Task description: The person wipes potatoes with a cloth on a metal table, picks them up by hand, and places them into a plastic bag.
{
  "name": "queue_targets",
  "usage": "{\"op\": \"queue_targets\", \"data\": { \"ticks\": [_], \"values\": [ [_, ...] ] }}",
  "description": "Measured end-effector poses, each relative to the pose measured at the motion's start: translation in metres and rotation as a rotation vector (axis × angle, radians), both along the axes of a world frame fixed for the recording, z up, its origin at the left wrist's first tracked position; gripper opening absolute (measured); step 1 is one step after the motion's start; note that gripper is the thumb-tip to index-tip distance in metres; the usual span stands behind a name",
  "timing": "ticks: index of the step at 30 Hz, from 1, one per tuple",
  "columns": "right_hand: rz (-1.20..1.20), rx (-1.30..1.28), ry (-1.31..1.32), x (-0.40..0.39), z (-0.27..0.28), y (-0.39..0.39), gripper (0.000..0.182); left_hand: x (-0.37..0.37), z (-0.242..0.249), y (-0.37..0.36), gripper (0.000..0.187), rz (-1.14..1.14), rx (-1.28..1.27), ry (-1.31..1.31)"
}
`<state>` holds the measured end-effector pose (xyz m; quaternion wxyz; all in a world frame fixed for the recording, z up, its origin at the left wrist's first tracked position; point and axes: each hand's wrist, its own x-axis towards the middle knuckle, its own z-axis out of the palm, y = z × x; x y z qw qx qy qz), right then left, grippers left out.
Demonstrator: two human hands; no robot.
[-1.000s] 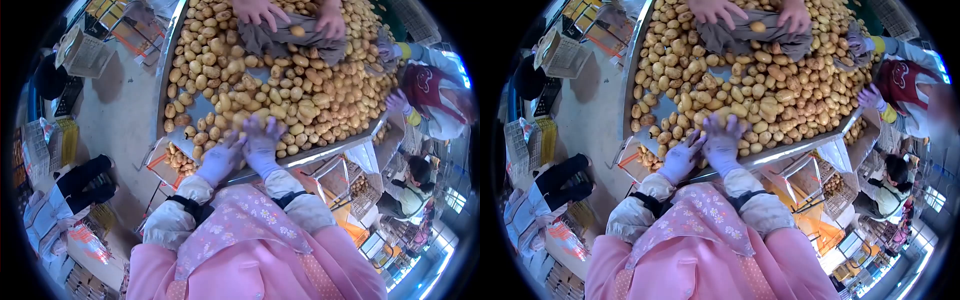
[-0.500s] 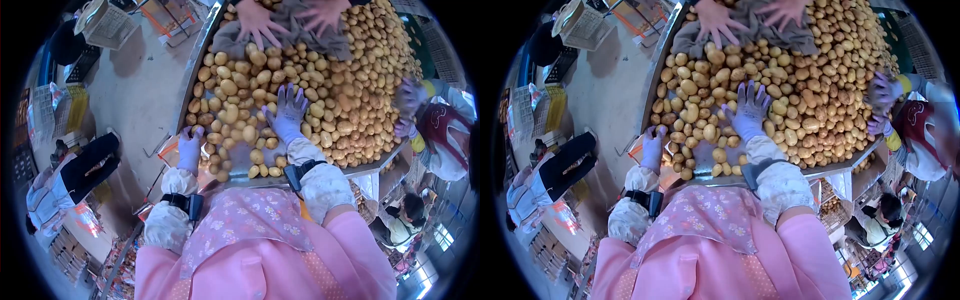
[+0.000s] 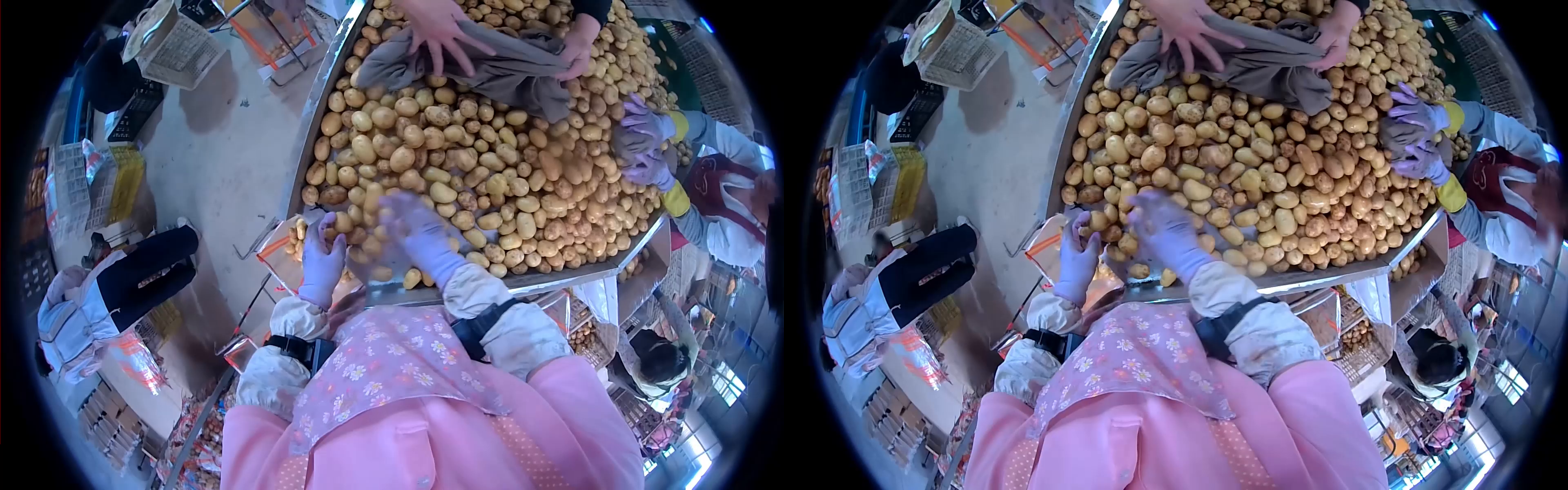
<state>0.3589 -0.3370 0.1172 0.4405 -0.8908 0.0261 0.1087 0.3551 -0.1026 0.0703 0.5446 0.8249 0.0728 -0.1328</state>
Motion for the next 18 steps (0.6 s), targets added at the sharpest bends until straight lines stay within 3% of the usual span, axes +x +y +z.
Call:
{"op": "queue_targets", "data": {
  "ticks": [3,5,7,9,10,11,13,14,17,18],
  "values": [
    [0.156,-0.006,-0.177,-0.001,-0.009,0.034,0.041,-0.003,0.007,-0.004,0.036,-0.057,-0.106,0.054],
    [0.425,-0.410,-0.053,-0.001,-0.009,0.044,0.055,-0.003,0.002,-0.004,0.030,-0.182,-0.154,0.202],
    [0.454,-0.478,-0.068,-0.001,-0.013,0.045,0.055,0.006,-0.005,0.001,0.028,-0.110,-0.169,0.247],
    [0.502,-0.514,-0.025,-0.001,-0.010,0.039,0.050,0.023,0.002,-0.001,0.032,0.272,0.206,-0.034],
    [0.504,-0.518,-0.023,-0.004,-0.012,0.037,0.050,0.035,0.012,0.000,0.040,0.338,0.185,0.118],
    [0.487,-0.514,-0.080,-0.008,-0.017,0.035,0.048,0.039,0.005,0.001,0.040,0.345,0.181,0.122],
    [0.472,-0.512,-0.144,-0.010,-0.023,0.033,0.046,0.049,-0.010,0.005,0.048,0.097,0.572,0.151],
    [0.446,-0.489,-0.173,-0.010,-0.023,0.032,0.046,0.057,0.008,-0.005,0.053,0.093,0.545,0.241],
    [0.432,-0.439,-0.155,-0.013,-0.016,0.025,0.046,0.061,-0.019,-0.004,0.049,0.245,0.584,0.211],
    [0.445,-0.405,-0.123,-0.011,-0.012,0.020,0.046,0.063,-0.020,0.004,0.037,0.138,0.656,0.223]
  ]
}}
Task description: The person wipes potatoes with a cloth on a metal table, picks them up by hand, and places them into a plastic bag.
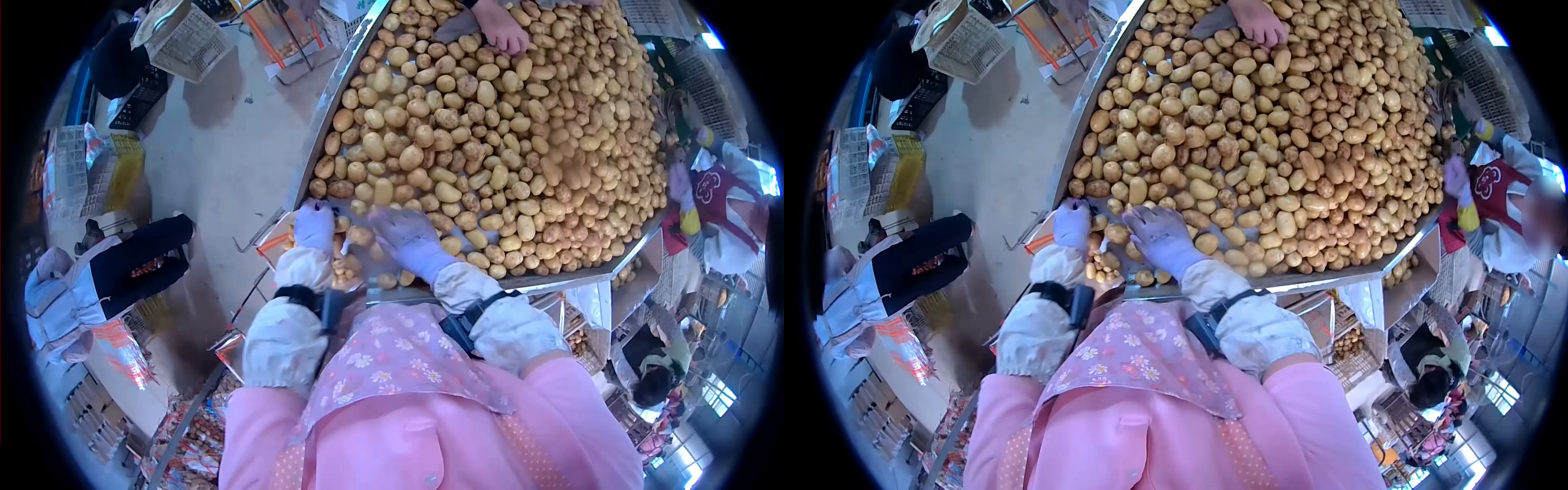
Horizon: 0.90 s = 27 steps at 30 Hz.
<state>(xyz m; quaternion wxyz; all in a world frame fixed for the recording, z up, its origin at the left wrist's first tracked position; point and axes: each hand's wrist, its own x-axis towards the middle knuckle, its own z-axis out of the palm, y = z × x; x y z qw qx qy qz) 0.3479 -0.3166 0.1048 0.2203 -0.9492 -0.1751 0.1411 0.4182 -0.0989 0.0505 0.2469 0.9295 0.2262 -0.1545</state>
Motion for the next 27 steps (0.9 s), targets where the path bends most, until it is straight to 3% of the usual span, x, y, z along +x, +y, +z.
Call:
{"op": "queue_targets", "data": {
  "ticks": [1,3,5,6,7,9,10,12,14,15,16,17,18,19,20,22,24,25,27],
  "values": [
    [0.008,-0.004,-0.001,0.000,0.002,-0.011,0.046,-0.004,0.003,0.011,0.037,0.008,-0.004,-0.001],
    [0.004,0.082,-0.116,-0.010,0.006,-0.044,0.042,-0.018,0.026,0.040,0.029,-0.232,-0.386,0.040],
    [-0.065,0.051,-0.141,-0.008,0.022,-0.089,0.042,-0.011,0.083,0.067,0.022,-0.341,-0.549,-0.097],
    [-0.156,-0.006,-0.115,-0.011,0.018,-0.116,0.049,0.006,0.100,0.092,0.023,-0.186,-0.580,-0.087],
    [-0.242,-0.064,-0.094,-0.016,0.012,-0.144,0.057,0.030,0.074,0.132,0.032,-0.100,-0.680,-0.379],
    [-0.402,-0.106,-0.230,-0.024,-0.007,-0.193,0.062,0.083,0.073,0.220,0.040,0.123,-0.416,-0.141],
    [-0.395,-0.104,-0.236,-0.018,-0.001,-0.193,0.062,0.086,0.072,0.222,0.040,0.128,-0.416,-0.148],
    [-0.510,-0.167,-0.519,-0.011,0.020,-0.182,0.047,0.091,0.070,0.220,0.039,0.254,-0.501,-0.279],
    [-0.769,0.542,-0.363,-0.007,0.017,-0.139,0.049,0.069,0.135,0.115,0.039,0.125,-0.452,-0.114],
    [-0.809,0.927,-0.171,-0.008,0.027,-0.109,0.047,0.047,0.089,0.107,0.043,-0.215,-0.491,-0.241],
    [-0.630,0.763,-0.157,-0.016,0.029,-0.080,0.051,0.022,0.113,0.038,0.044,-0.011,-0.819,-0.033],
    [-0.451,0.596,-0.141,-0.023,0.032,-0.056,0.055,0.002,0.133,-0.015,0.046,0.004,-0.957,0.205],
    [-0.305,0.503,-0.185,-0.026,0.051,-0.034,0.048,-0.021,0.113,-0.048,0.051,0.072,-1.250,0.376],
    [-0.162,0.405,-0.226,-0.026,0.069,-0.024,0.042,-0.047,0.084,-0.066,0.059,-0.084,-1.621,0.463],
    [-0.176,0.392,-0.233,-0.036,0.055,-0.037,0.042,-0.059,0.097,-0.092,0.062,0.019,-1.613,0.619],
    [-0.831,0.810,0.471,-0.067,0.008,-0.086,0.037,-0.064,0.122,-0.113,0.065,0.124,-1.605,0.773],
    [-0.681,0.493,-0.029,-0.070,-0.009,-0.122,0.030,-0.058,0.131,-0.115,0.052,-0.125,-1.349,1.037],
    [-1.126,0.533,0.238,-0.052,0.018,-0.148,0.028,-0.058,0.122,-0.117,0.052,-0.130,-1.347,1.040],
    [-1.015,0.477,-0.152,-0.021,0.021,-0.135,0.033,-0.057,0.094,-0.118,0.050,-1.169,-0.356,-0.317]
  ]
}}
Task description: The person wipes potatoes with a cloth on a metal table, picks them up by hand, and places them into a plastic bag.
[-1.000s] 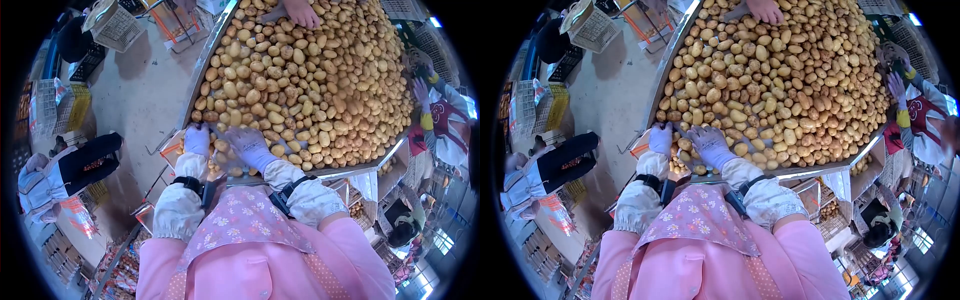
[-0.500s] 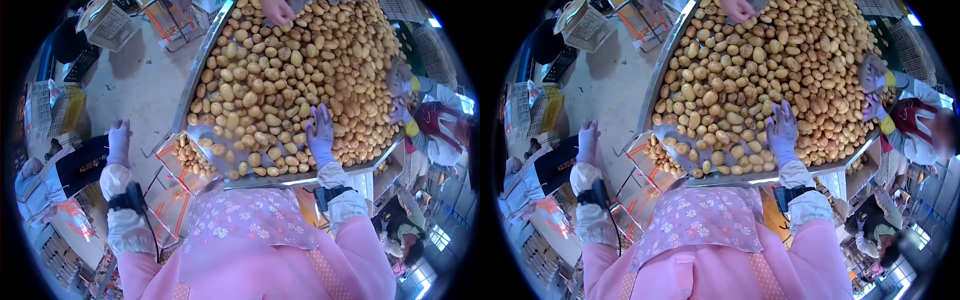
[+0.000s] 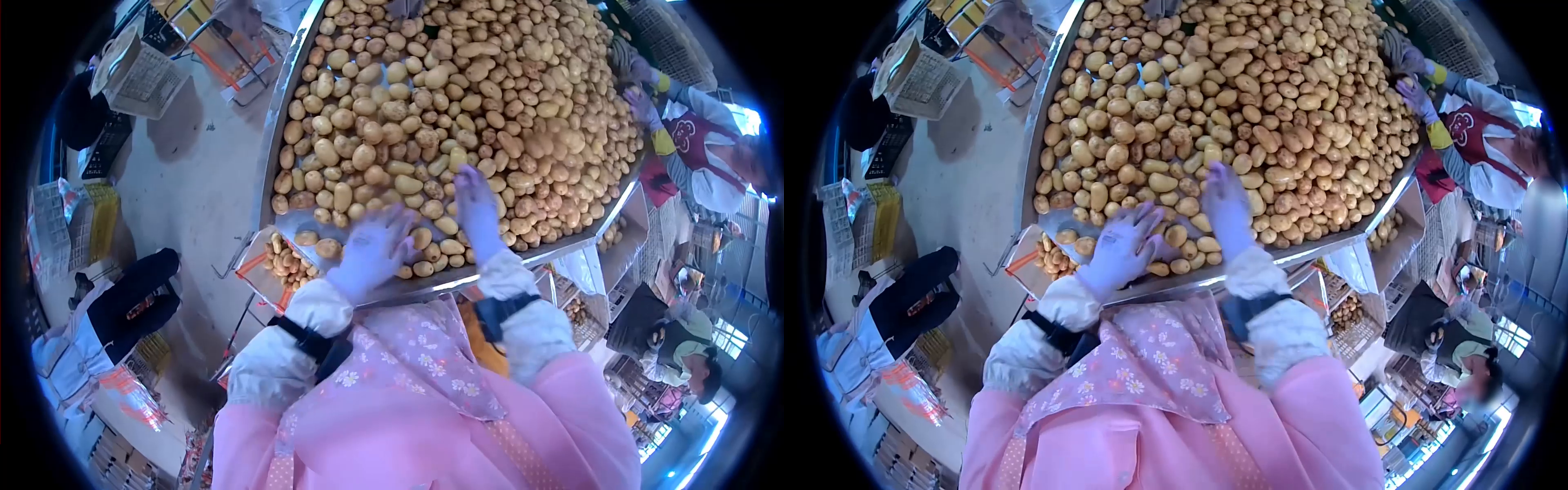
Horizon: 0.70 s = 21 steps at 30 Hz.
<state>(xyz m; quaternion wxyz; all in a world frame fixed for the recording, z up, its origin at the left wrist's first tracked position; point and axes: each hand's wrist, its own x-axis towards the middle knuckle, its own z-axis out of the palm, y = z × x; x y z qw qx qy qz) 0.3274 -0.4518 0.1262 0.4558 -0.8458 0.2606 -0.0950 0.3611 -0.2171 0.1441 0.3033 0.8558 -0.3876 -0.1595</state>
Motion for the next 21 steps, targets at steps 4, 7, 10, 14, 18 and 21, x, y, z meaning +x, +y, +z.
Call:
{"op": "queue_targets", "data": {
  "ticks": [4,7,10,14,18,21],
  "values": [
    [0.612,-0.682,0.108,-0.020,-0.027,0.093,0.040,-0.011,-0.043,0.052,0.052,-0.071,0.061,-0.206],
    [0.982,-0.535,0.037,-0.077,-0.050,0.036,0.045,-0.019,-0.034,0.111,0.050,-0.137,0.131,-0.058],
    [0.833,-0.611,0.253,-0.031,-0.025,-0.034,0.069,-0.007,-0.040,0.142,0.048,0.035,0.179,-0.144],
    [0.481,-0.658,0.312,0.065,-0.053,0.043,0.078,0.072,-0.047,0.082,0.052,0.396,0.010,-0.173],
    [0.825,-0.477,0.134,0.034,-0.037,0.072,0.068,0.098,-0.036,0.025,0.055,0.242,0.118,-0.327],
    [0.768,-0.542,0.207,-0.053,-0.020,0.012,0.061,0.064,-0.043,0.048,0.059,0.133,0.229,-0.267]
  ]
}}
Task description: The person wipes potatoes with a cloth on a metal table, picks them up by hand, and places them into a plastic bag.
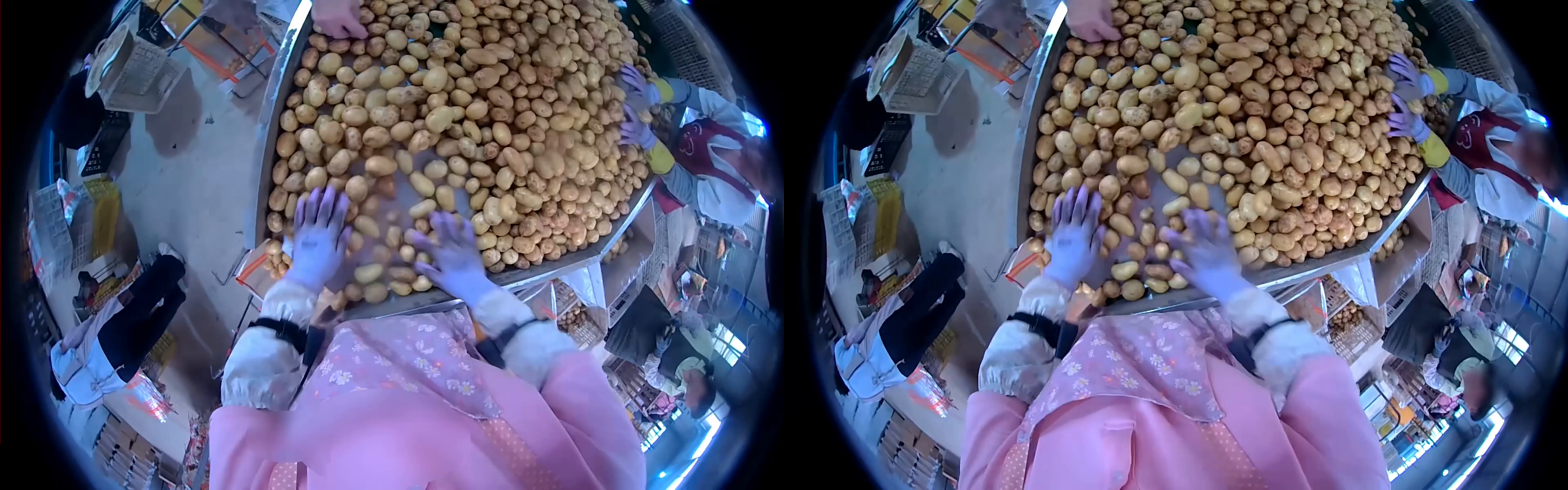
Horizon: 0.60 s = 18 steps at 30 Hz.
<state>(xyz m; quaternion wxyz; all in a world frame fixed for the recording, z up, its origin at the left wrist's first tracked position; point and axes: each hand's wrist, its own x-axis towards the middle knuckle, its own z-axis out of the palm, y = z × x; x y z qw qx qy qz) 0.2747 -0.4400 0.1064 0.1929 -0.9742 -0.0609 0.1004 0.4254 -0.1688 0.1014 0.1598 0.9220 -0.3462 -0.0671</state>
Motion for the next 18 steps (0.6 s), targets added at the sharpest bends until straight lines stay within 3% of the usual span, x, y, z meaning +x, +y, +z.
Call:
{"op": "queue_targets", "data": {
  "ticks": [1,3,5,6,7,8,9,10,12,13,15,16,18],
  "values": [
    [-0.084,-0.037,0.031,-0.019,0.014,-0.013,0.060,-0.020,0.000,0.009,0.059,0.008,0.031,0.020],
    [-0.027,-0.079,0.086,-0.053,0.035,-0.019,0.055,-0.061,0.000,0.027,0.059,0.014,0.068,0.050],
    [0.020,-0.114,0.124,-0.054,0.044,-0.016,0.050,-0.084,-0.005,0.042,0.057,-0.356,-0.020,0.254],
    [-0.084,-0.027,0.208,-0.039,0.045,-0.013,0.047,-0.084,-0.001,0.047,0.057,-0.361,-0.016,0.251],
    [-0.190,0.062,0.294,-0.026,0.042,-0.009,0.043,-0.086,0.005,0.052,0.054,-0.332,-0.083,0.302],
    [-0.200,0.112,-0.025,-0.009,0.026,-0.005,0.037,-0.085,0.008,0.055,0.051,-0.302,-0.153,0.349],
    [-0.158,0.167,-0.087,0.016,0.021,0.000,0.033,-0.085,0.005,0.058,0.051,-0.303,-0.151,0.342],
    [-0.116,0.225,-0.148,0.039,0.017,0.008,0.030,-0.083,0.001,0.061,0.048,-0.149,-0.161,0.326],
    [-0.067,-0.115,-0.160,0.054,-0.042,0.036,0.026,-0.071,0.000,0.059,0.043,0.074,-0.175,0.273],
    [-0.080,-0.113,-0.166,0.064,-0.037,0.047,0.026,-0.061,0.003,0.052,0.043,0.062,-0.171,0.267],
    [-0.326,-0.041,0.288,0.082,-0.013,0.059,0.021,-0.046,0.011,0.031,0.042,0.153,-0.260,0.152],
    [-0.337,0.097,0.113,0.069,-0.045,0.053,0.024,-0.042,0.017,0.020,0.042,0.146,-0.258,0.155],
    [-0.501,0.378,-0.254,0.041,-0.036,0.029,0.028,-0.030,0.031,-0.014,0.043,0.025,-0.249,0.203]
  ]
}}
